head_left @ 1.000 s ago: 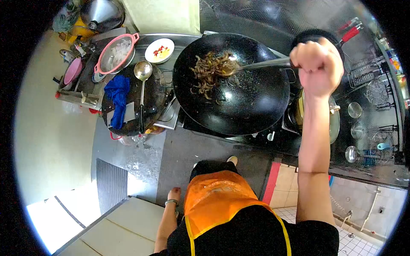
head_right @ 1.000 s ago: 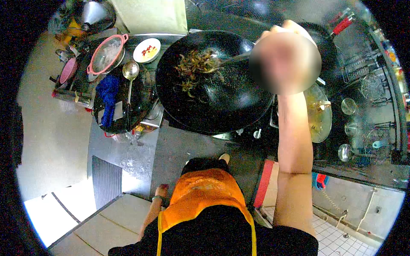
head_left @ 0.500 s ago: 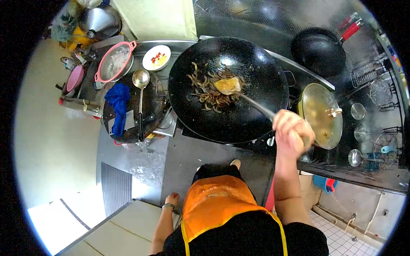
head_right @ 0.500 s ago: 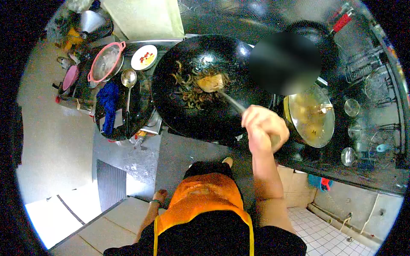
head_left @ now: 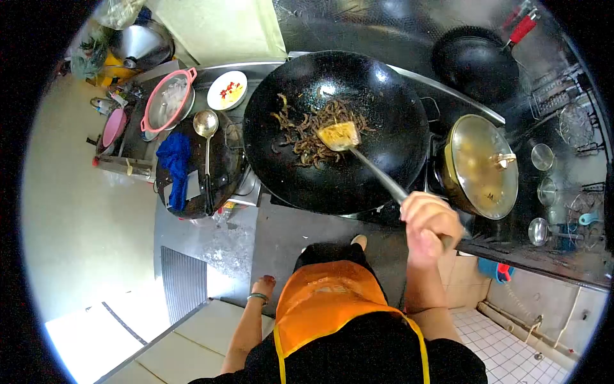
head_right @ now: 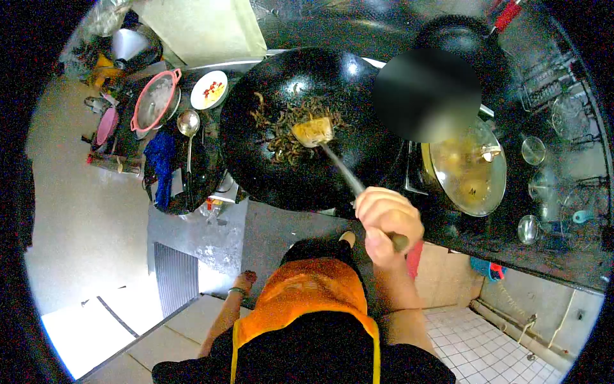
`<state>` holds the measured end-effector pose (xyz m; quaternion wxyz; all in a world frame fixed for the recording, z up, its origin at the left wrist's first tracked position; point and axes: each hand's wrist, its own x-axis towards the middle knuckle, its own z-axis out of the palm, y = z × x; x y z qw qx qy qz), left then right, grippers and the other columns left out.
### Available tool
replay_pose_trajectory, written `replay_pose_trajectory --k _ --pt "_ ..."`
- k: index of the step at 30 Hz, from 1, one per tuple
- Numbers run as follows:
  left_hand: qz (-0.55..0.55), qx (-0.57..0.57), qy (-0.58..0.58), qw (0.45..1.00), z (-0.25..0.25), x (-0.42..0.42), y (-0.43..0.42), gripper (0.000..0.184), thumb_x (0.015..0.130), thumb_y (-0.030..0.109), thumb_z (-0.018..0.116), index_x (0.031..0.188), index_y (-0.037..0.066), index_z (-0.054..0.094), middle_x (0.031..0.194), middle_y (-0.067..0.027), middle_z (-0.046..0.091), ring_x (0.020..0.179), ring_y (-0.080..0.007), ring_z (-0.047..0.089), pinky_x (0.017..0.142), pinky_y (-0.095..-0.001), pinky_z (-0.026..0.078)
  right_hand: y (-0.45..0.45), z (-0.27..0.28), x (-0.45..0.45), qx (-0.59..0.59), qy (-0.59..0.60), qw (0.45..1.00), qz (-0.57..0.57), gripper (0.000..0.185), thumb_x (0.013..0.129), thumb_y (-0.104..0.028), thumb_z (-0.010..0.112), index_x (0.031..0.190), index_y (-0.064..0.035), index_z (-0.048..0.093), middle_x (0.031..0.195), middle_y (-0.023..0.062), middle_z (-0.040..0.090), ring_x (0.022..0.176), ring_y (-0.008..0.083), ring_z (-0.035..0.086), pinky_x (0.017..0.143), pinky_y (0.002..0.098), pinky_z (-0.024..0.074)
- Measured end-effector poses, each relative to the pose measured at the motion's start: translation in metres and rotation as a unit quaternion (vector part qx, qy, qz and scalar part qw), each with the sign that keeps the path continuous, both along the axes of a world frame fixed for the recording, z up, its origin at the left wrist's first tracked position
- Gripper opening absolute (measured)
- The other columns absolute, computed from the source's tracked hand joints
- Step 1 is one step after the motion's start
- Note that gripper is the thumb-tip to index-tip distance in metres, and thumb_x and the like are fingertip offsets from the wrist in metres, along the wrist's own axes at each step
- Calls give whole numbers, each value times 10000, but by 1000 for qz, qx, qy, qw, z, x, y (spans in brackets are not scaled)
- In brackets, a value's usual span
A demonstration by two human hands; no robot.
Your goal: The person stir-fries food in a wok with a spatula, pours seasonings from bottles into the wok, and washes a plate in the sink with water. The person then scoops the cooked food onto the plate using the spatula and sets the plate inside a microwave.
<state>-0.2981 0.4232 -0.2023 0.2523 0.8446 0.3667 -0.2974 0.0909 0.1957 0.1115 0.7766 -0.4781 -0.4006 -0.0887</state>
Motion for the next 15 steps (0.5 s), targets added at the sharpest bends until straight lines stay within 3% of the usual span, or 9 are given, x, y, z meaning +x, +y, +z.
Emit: replay_pose_trajectory --k 5,9,12,15 --pt "-17 -41 13 999 -55 -30 2 344 887 350 422 1004 103 632 1007 -207 638 901 -406 612 790 -481 499 -19 -23 -8 17 14 999 44 289 765 -124 604 568 -57 403 497 38 444 416 190 429 430 327 386" --pt "-122 -46 47 990 -124 -78 0 364 880 377 423 1017 113 632 1007 -198 642 904 -406 614 797 -484 497 -18 33 15 4 32 997 67 324 810 -154 605 566 -77 405 494 29 447 445 164 434 443 303 366" --pt "-105 -24 111 988 -96 -58 -8 384 877 411 428 1029 123 632 1014 -193 642 919 -401 610 802 -483 494 -53 89 43 -49 56 982 173 311 837 -153 554 586 -90 382 508 35 436 436 142 399 433 293 348" --pt "-19 -81 60 995 -87 -45 -17 393 883 417 433 1043 117 631 1028 -197 636 939 -395 604 809 -479 491 -46 103 57 -85 106 974 179 236 828 -116 508 633 -92 377 503 14 370 424 122 323 415 290 328"
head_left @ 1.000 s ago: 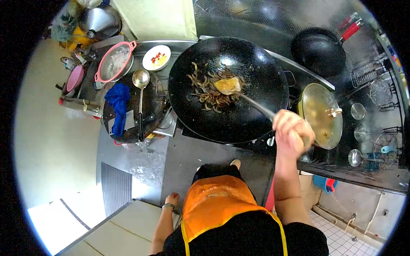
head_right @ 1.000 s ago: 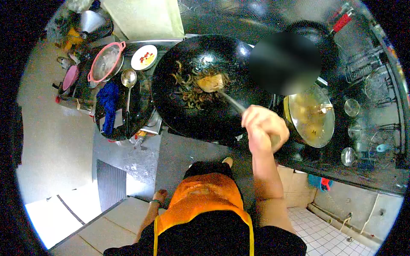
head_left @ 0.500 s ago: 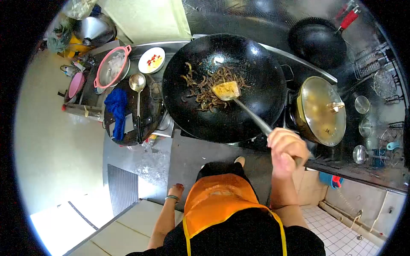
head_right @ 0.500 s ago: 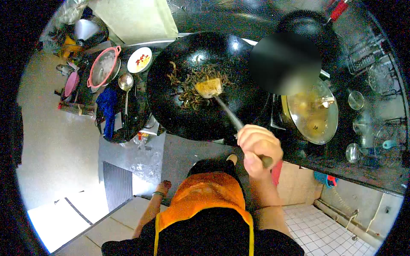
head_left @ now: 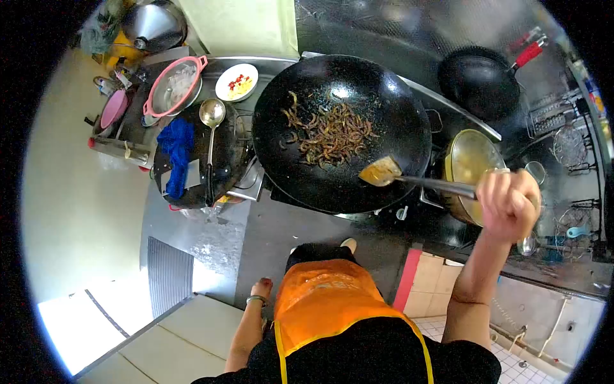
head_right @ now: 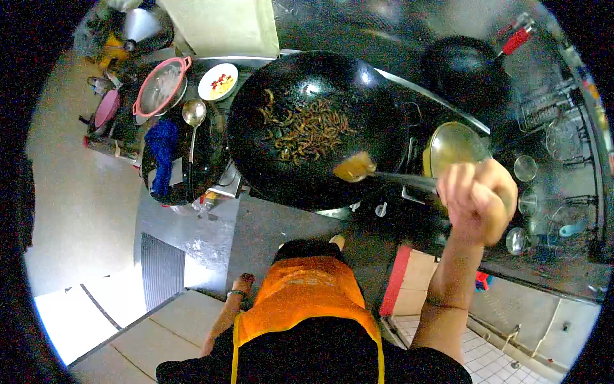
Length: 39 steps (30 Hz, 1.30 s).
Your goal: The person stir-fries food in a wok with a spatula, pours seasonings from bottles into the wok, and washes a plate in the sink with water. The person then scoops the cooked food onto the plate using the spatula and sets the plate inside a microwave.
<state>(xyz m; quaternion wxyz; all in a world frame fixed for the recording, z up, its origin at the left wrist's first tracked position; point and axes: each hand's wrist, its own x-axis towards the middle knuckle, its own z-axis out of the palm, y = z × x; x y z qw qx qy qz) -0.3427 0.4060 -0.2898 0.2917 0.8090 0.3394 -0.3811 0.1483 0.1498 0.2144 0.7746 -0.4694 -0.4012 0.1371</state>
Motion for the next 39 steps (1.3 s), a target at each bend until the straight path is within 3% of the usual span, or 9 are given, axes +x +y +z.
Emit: replay_pose_trajectory --k 5,15,16,22,26,28,37,38,39 --pt "-18 11 -140 990 -35 -16 -17 383 871 410 475 1047 106 629 986 -190 649 930 -375 609 803 -465 490 87 -59 46 39 -34 999 13 265 762 -85 558 581 -68 364 497 36 375 426 149 339 420 297 318" --pt "56 -18 -143 988 -89 -70 -28 413 855 393 533 1110 81 623 1086 -189 624 998 -357 592 864 -447 466 91 9 30 15 -28 999 -21 298 849 -151 470 595 -123 317 458 -4 297 387 105 271 392 282 272" --pt "297 -97 -77 947 -82 -70 -34 418 860 394 525 1105 71 622 1110 -188 616 1035 -351 577 885 -438 459 83 11 17 20 3 999 -32 298 855 -152 463 597 -122 316 453 -2 296 383 105 269 387 277 275" --pt "97 -23 -9 995 19 -33 -20 396 874 369 511 1103 66 622 1099 -182 628 1032 -358 583 903 -432 454 121 -54 7 91 30 986 -135 296 863 -101 452 599 -101 317 465 27 293 372 115 276 359 295 285" --pt "143 -3 -59 988 -39 -52 -9 386 868 374 513 1096 85 632 1081 -176 635 1026 -358 588 884 -430 466 117 -30 35 152 -5 983 -101 278 855 -99 461 605 -88 340 466 26 301 400 126 294 411 325 328" --pt "231 -7 -86 969 31 -6 -5 385 864 380 515 1094 96 634 1082 -175 634 1025 -359 587 870 -432 473 119 -25 45 164 -36 980 -107 271 856 -94 455 607 -85 349 464 25 308 402 134 292 406 327 325" --pt "150 -35 -77 985 -1 -6 -18 351 853 372 520 1062 118 645 1050 -187 642 996 -362 599 846 -447 484 95 -59 10 119 -77 987 -80 233 785 -60 522 600 -58 381 488 30 393 422 142 360 443 307 354" --pt "-119 56 -132 983 -44 -30 -19 334 843 379 526 1036 136 651 1008 -180 655 974 -362 607 847 -450 484 95 -63 7 135 -95 983 -75 238 781 -59 530 594 -54 383 494 39 409 427 149 373 447 315 358" --pt "-66 30 -120 990 -54 -39 -18 334 845 373 523 1039 131 647 1006 -182 654 972 -361 608 846 -450 484 96 -70 4 152 -112 980 -70 243 777 -59 538 588 -50 385 500 48 424 433 156 386 450 323 363"
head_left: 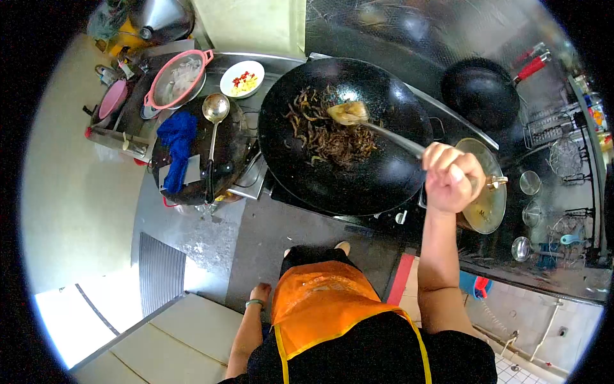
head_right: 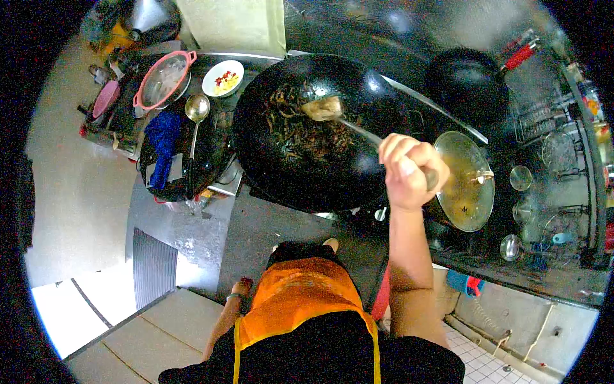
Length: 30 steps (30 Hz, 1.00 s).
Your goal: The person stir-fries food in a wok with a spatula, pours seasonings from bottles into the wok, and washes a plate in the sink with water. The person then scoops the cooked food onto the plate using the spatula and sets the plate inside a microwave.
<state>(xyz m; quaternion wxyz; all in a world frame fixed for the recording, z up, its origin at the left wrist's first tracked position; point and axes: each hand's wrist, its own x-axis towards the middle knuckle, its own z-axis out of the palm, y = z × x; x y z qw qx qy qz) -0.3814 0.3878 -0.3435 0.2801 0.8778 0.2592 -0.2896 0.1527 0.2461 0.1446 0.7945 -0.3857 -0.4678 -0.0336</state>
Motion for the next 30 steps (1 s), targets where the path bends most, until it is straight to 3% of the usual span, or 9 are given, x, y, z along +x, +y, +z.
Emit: replay_pose_trajectory --k 2,5,8,11,14,18,21,26,30 --pt "99 -63 29 993 -4 -10 3 332 849 361 517 1045 122 640 1001 -186 652 968 -359 610 845 -451 485 1 -20 -3 -28 61 998 -5 265 760 -52 566 569 -47 383 520 80 456 453 184 413 465 337 366" --pt "80 -28 133 987 44 10 10 345 852 357 506 1060 113 633 1006 -194 647 976 -368 605 843 -455 484 -25 -5 -26 -17 47 999 -13 318 779 -81 599 561 -56 370 506 63 457 439 179 417 436 321 351" --pt "143 -64 104 982 37 6 21 366 857 354 491 1103 110 608 1028 -209 637 988 -374 599 845 -458 485 -49 -37 -48 -62 22 996 -64 352 803 -153 622 557 -67 386 485 56 449 433 177 423 436 313 352" --pt "114 -22 183 976 111 49 24 377 859 364 493 1124 115 592 1020 -204 642 980 -373 602 842 -457 487 -49 -32 -44 -25 70 995 -68 360 804 -168 628 556 -60 390 495 56 457 432 183 423 448 316 358" --pt "83 -23 112 990 86 49 33 372 859 362 502 1132 122 580 1026 -192 645 969 -375 606 841 -454 490 -56 -4 -53 -29 27 996 -77 358 793 -173 643 562 -56 396 500 51 457 422 184 422 438 323 361" --pt "77 -57 93 991 105 77 26 360 856 366 528 1133 142 580 1072 -160 636 984 -349 609 837 -438 496 -71 -46 -50 -52 30 994 -89 345 811 -163 607 575 -49 383 501 51 439 415 176 399 437 325 357" --pt "-20 -30 84 996 39 44 29 356 856 361 535 1130 140 588 1098 -150 629 1002 -325 609 846 -424 493 -69 -18 -55 -54 14 992 -113 330 792 -169 600 569 -61 382 496 40 446 407 178 426 437 328 382" --pt "-9 -7 169 986 124 88 12 345 861 370 520 1111 152 611 1149 -152 611 1028 -343 597 879 -431 477 -94 -47 -68 -71 21 994 -86 288 772 -166 613 581 -61 425 496 45 464 406 189 452 437 322 411" --pt "40 -107 180 977 86 53 12 345 874 368 494 1125 162 611 1172 -167 597 1039 -364 589 888 -443 474 -89 -17 -72 -82 -5 991 -106 282 754 -144 605 569 -61 409 493 41 463 405 186 451 430 322 410"
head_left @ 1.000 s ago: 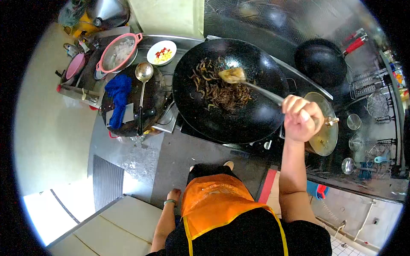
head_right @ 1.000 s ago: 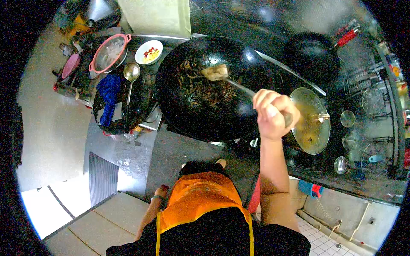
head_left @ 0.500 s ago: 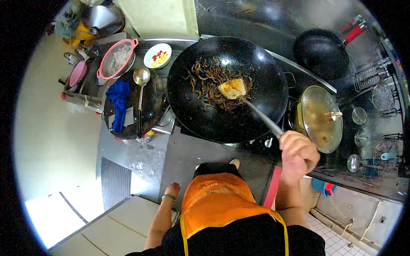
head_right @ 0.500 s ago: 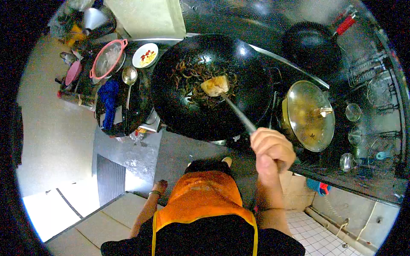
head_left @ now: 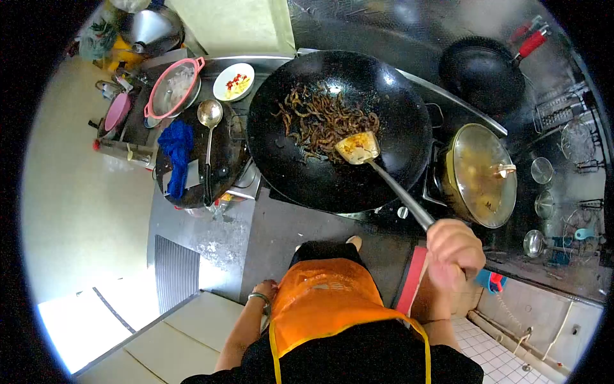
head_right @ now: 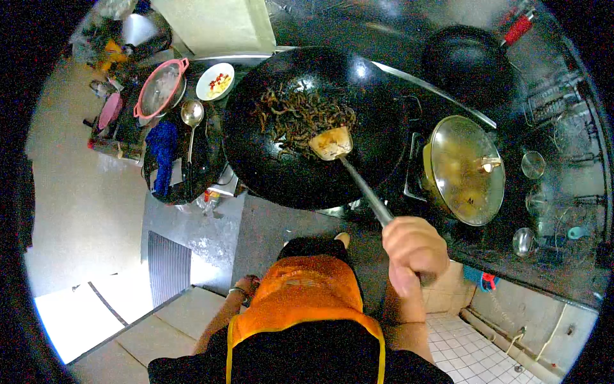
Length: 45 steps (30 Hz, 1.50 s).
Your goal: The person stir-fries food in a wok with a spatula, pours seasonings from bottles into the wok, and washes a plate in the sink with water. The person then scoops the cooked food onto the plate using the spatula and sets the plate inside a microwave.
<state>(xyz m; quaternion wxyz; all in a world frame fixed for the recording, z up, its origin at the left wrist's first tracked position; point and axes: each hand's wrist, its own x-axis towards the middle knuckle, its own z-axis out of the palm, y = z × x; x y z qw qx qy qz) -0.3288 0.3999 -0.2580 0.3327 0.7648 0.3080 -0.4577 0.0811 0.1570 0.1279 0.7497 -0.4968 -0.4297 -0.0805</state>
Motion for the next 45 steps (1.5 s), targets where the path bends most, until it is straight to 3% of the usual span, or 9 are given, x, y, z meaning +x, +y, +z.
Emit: replay_pose_trajectory --k 9,14,22,30,35,39,42,43,45 --pt "-166 45 13 985 -6 6 1 345 882 334 484 1138 137 603 1153 -208 592 1034 -365 592 866 -445 490 -23 61 41 -20 47 996 73 295 799 -167 616 598 -89 416 504 36 463 428 159 432 433 310 367" --pt "11 63 -63 996 -27 -3 -14 349 883 337 496 1137 124 606 1156 -218 586 1036 -374 585 861 -451 491 -11 86 97 -102 151 968 175 273 799 -120 543 588 -112 370 486 5 374 411 129 331 415 300 303" --pt "85 34 -65 994 -42 -20 -32 349 875 341 521 1114 105 615 1145 -176 606 1019 -346 589 854 -449 482 102 92 107 -113 -22 946 302 277 721 -86 599 548 -48 386 491 35 405 426 144 360 432 304 302" --pt "182 35 -72 980 -8 -41 -44 331 906 307 486 1106 65 592 1098 -163 627 1005 -337 593 838 -436 489 48 65 141 -268 -11 943 198 236 733 -151 584 593 -35 432 535 51 451 507 159 420 545 313 390" --pt "220 36 -62 973 -24 -58 -49 348 892 321 499 1103 67 610 1095 -173 630 995 -342 599 843 -435 490 2 48 171 -536 259 800 71 312 770 -37 573 1074 16 618 1085 97 626 874 166 625 826 287 496" --pt "164 47 -56 984 -42 -66 -51 381 879 359 509 1097 69 626 1082 -187 633 987 -355 602 853 -441 486 29 55 181 -746 191 638 -4 340 781 -84 621 1119 -77 585 835 64 644 639 89 566 521 236 443" --pt "132 29 -63 989 -58 -60 -42 391 878 368 509 1111 74 618 1074 -195 634 984 -361 601 855 -444 484 50 29 191 -775 -24 631 -41 436 820 -210 647 1216 -52 556 781 90 658 638 148 603 582 292 471" --pt "118 35 -60 991 -53 -52 -39 388 877 364 507 1110 74 618 1067 -192 637 982 -359 602 851 -444 485 59 33 186 -693 -273 665 -65 466 827 -218 638 1263 -90 534 837 155 662 662 234 633 609 338 482" --pt "93 47 -51 993 -38 -34 -32 382 877 356 503 1108 74 618 1053 -186 643 978 -356 605 845 -445 487 65 65 155 -725 -358 562 -174 464 814 -246 638 1268 -240 543 803 131 651 684 283 636 624 385 500"
